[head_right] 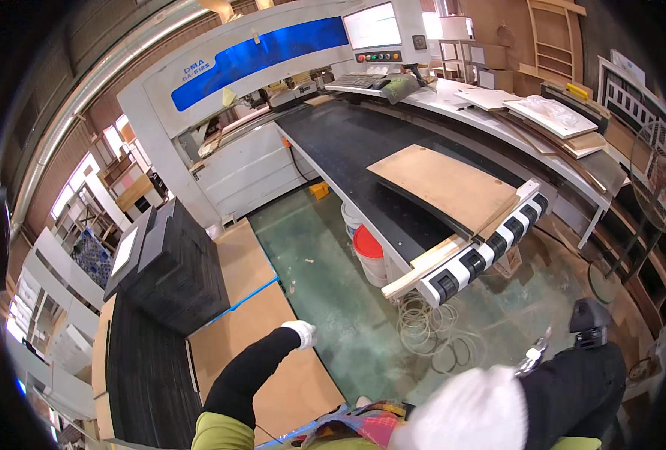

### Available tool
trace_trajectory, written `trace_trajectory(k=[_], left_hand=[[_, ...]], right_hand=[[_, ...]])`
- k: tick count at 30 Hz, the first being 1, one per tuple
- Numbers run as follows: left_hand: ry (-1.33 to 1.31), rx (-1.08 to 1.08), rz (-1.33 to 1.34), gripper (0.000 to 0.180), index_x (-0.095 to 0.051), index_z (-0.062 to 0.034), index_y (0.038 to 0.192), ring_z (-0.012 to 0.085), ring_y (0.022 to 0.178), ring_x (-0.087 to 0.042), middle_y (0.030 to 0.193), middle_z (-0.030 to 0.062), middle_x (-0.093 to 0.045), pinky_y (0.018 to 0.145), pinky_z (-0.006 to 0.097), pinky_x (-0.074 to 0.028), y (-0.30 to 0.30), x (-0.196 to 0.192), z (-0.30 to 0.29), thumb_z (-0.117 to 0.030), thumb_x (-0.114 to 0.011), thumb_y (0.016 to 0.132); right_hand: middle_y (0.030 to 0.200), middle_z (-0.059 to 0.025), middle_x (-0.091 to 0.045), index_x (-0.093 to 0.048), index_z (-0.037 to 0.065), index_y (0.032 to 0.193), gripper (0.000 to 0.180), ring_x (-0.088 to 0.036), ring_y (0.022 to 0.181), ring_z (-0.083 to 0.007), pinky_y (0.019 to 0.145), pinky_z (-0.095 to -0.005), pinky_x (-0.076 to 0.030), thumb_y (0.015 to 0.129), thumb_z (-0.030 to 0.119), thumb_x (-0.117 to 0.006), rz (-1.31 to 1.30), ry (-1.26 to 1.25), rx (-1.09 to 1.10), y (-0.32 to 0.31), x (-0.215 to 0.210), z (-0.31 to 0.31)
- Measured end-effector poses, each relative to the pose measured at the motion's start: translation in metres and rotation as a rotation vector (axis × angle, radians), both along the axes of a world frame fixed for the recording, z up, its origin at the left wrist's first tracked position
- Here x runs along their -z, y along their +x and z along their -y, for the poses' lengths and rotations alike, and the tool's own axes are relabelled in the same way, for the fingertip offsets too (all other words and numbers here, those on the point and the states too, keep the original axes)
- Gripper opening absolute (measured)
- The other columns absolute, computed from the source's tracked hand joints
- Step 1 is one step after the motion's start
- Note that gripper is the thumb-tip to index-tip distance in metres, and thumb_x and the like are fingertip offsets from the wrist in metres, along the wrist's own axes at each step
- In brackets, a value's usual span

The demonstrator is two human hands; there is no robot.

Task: Operating an edge banding machine to process wooden panels in a factory.

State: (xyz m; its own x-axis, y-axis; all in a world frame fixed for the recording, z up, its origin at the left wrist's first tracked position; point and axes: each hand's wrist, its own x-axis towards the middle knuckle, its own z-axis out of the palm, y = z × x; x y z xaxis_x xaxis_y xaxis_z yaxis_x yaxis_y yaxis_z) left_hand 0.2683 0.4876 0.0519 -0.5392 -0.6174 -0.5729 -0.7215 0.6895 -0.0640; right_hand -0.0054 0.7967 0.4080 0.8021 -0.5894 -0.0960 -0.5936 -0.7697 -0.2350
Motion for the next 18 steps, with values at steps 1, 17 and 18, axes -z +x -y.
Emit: trace_trajectory(k=[1,17,18], left_hand=[[0.005,0.017,-0.024,0.027,-0.072,-0.0075,0.089,0.0323,0.094,-0.065,0.096,0.0153,-0.068,0.077,0.042,-0.052,-0.003,-0.002,0.0,-0.02,-0.054,0.074],[0.105,-0.217,-0.067,0.03,-0.07,-0.0021,0.092,0.0363,0.097,-0.063,0.099,0.0202,-0.066,0.083,0.042,-0.05,-0.021,0.056,-0.014,-0.02,-0.055,0.072],[0.131,-0.246,-0.077,0.03,-0.07,-0.0023,0.092,0.0359,0.096,-0.063,0.099,0.0201,-0.066,0.082,0.042,-0.05,-0.023,0.057,-0.02,-0.021,-0.056,0.073]], right_hand=[[0.054,-0.0092,-0.054,-0.06,0.008,0.066,0.015,-0.056,0.046,-0.0284,0.041,-0.0386,-0.043,0.066,0.023,-0.063,0.02,-0.027,0.063,0.013,0.005,0.0],[0.068,-0.0133,-0.062,-0.064,0.005,0.088,0.032,-0.061,0.065,-0.0323,0.058,-0.0381,-0.048,0.083,0.036,-0.067,0.122,0.63,-0.064,-0.009,0.068,0.068],[0.068,-0.0122,-0.062,-0.064,0.005,0.089,0.031,-0.061,0.064,-0.029,0.058,-0.0367,-0.048,0.083,0.035,-0.068,0.152,0.725,-0.022,-0.02,0.074,0.066]])
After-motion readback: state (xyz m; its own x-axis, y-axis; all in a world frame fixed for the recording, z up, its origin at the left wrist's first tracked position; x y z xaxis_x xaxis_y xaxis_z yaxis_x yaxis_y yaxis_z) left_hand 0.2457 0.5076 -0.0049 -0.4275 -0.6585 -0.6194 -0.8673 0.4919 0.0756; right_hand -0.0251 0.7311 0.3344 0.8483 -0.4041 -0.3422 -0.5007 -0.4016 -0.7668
